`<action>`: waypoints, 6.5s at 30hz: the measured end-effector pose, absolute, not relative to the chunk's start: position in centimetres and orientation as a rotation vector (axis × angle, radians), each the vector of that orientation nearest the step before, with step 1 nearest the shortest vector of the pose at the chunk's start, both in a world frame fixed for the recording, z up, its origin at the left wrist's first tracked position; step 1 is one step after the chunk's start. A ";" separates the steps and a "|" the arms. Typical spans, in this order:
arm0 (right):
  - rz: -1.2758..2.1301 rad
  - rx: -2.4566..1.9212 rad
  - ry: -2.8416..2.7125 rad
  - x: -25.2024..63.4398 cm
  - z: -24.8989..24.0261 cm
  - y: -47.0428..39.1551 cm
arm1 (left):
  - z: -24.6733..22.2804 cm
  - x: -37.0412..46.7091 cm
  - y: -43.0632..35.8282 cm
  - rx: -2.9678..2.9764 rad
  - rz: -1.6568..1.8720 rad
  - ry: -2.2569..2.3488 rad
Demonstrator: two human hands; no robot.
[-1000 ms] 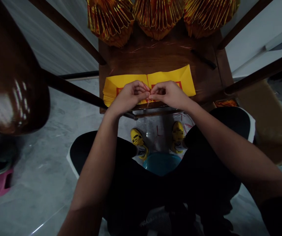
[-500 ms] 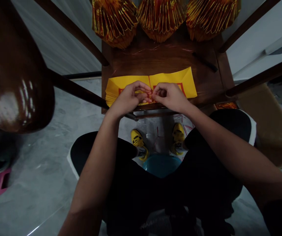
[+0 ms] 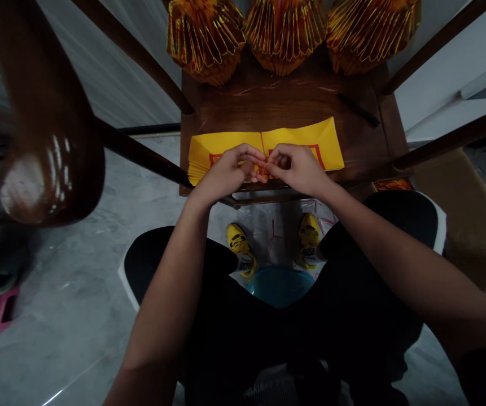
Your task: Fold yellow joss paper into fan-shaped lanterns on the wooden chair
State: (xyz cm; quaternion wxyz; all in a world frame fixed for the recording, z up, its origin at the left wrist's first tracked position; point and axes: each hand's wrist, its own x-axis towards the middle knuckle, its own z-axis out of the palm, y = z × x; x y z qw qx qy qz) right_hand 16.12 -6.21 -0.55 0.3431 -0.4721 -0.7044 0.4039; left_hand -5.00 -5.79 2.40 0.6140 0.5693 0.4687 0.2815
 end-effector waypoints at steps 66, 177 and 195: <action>0.576 -1.245 -1.934 18.7 -3.7 -4.9 | 0.6 -3.4 -8.4 2.169 0.583 1.377; 0.475 -1.004 -2.276 20.4 1.1 -9.4 | 1.2 -1.2 -8.2 1.397 0.802 1.324; 0.640 -1.133 -2.184 18.6 -0.9 -6.7 | 1.7 -2.0 -8.0 1.402 0.747 1.202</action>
